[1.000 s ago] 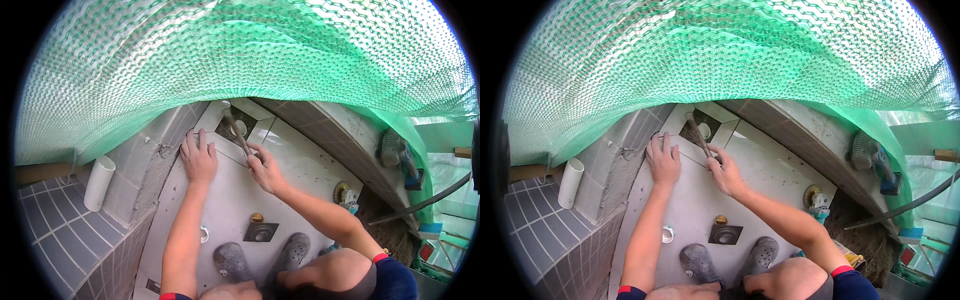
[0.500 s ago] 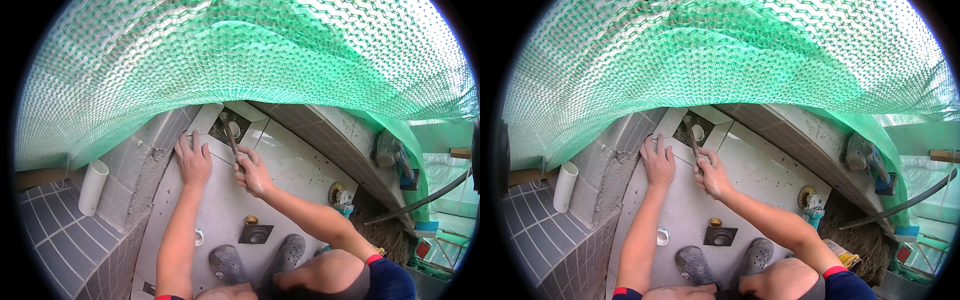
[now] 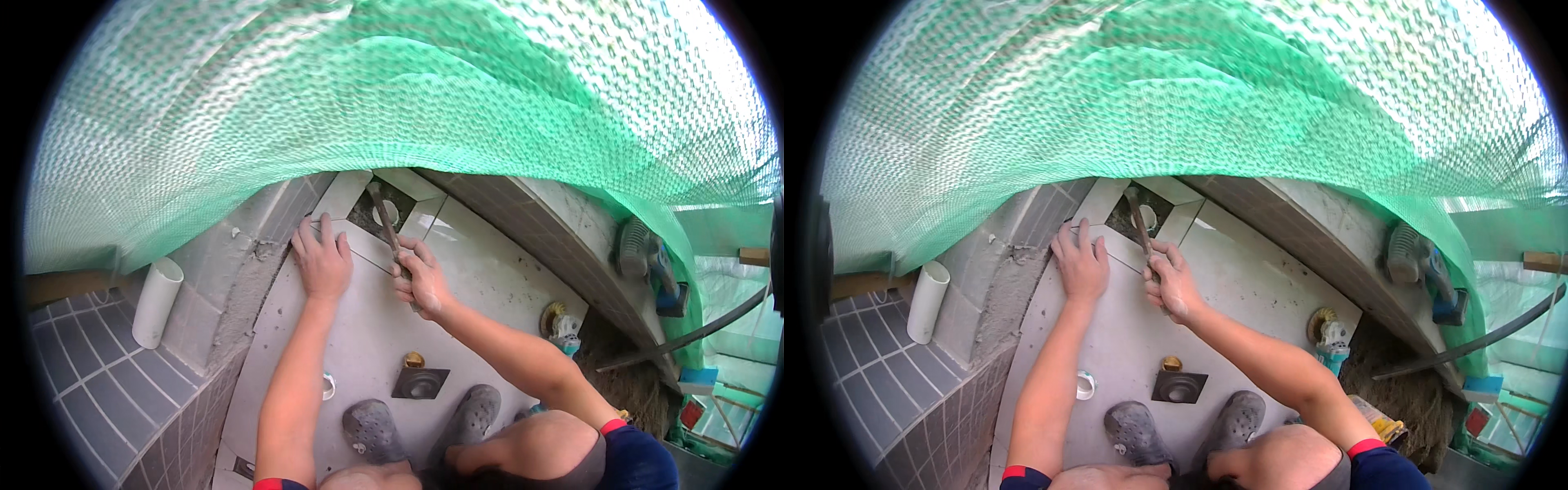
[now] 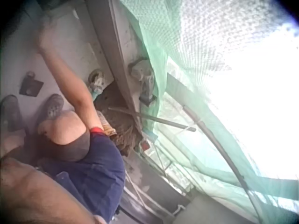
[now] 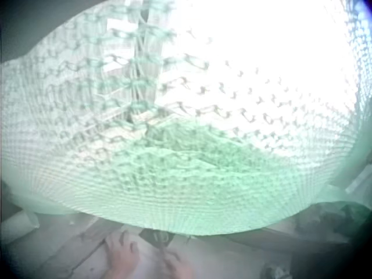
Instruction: The person positions pieces of tile around a floor drain using a hammer and fits a drain cover over the opening.
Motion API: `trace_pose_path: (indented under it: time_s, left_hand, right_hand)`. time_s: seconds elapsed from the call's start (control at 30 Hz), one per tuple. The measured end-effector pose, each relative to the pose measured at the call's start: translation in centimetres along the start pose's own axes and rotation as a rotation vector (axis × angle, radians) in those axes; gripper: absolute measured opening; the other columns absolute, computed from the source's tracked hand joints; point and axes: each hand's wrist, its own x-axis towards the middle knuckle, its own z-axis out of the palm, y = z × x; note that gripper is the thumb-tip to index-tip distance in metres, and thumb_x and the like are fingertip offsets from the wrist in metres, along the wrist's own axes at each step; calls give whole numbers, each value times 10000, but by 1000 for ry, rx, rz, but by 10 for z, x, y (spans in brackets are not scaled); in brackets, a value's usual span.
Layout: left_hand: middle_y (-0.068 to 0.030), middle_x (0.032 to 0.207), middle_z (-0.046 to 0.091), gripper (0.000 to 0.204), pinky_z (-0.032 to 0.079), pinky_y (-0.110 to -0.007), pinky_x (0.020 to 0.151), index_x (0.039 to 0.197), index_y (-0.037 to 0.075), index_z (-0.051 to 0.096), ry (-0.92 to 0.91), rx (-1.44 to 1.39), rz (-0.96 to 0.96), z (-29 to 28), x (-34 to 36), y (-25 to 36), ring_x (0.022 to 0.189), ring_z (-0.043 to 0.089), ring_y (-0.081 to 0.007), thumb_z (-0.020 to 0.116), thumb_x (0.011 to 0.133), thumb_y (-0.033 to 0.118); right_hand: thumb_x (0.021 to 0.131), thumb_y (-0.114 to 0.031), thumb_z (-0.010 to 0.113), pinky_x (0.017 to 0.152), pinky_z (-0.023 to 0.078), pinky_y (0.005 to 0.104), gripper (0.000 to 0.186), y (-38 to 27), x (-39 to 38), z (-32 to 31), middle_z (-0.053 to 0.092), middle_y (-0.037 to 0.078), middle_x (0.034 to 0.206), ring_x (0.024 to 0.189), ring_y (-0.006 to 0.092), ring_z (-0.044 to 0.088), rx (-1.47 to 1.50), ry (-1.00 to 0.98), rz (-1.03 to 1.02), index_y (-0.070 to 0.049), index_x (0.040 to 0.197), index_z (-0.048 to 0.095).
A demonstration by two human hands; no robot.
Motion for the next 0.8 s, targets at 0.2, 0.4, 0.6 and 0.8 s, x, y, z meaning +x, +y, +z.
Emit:
trace_pose_path:
  time_s: [0.2,0.4,0.6,0.8]
  left_hand:
    - [-228,1370,496,543,412,-562,1005,1338,27,568,69,23,-190,10,7,20,1242,453,-428,715,935,360]
    - [-220,1327,511,568,375,-591,1045,1274,7,557,146,-3,-345,13,14,25,1240,446,-431,753,892,380]
    - [-217,1294,511,499,362,-590,1053,1235,14,563,155,-54,-417,21,22,39,1231,443,-422,751,895,327]
    - [-233,1332,505,456,362,-592,1064,1261,-12,558,146,-137,-364,14,15,34,1249,440,-441,706,927,260]
  right_hand:
    - [1074,-208,465,484,357,263,404,-1,-38,-13,513,26,847,552,92,397,-163,125,-121,-153,1470,406]
    - [1026,-250,620,667,495,341,429,38,-91,-96,621,74,842,714,167,594,-1049,542,-426,-16,1375,529]
    - [990,-227,657,762,501,479,338,68,-118,-190,630,203,938,819,419,616,-1288,691,-494,10,1214,570]
    - [963,-197,679,814,489,511,308,19,-122,-172,571,231,1062,935,445,573,-1680,525,-195,11,1156,559]
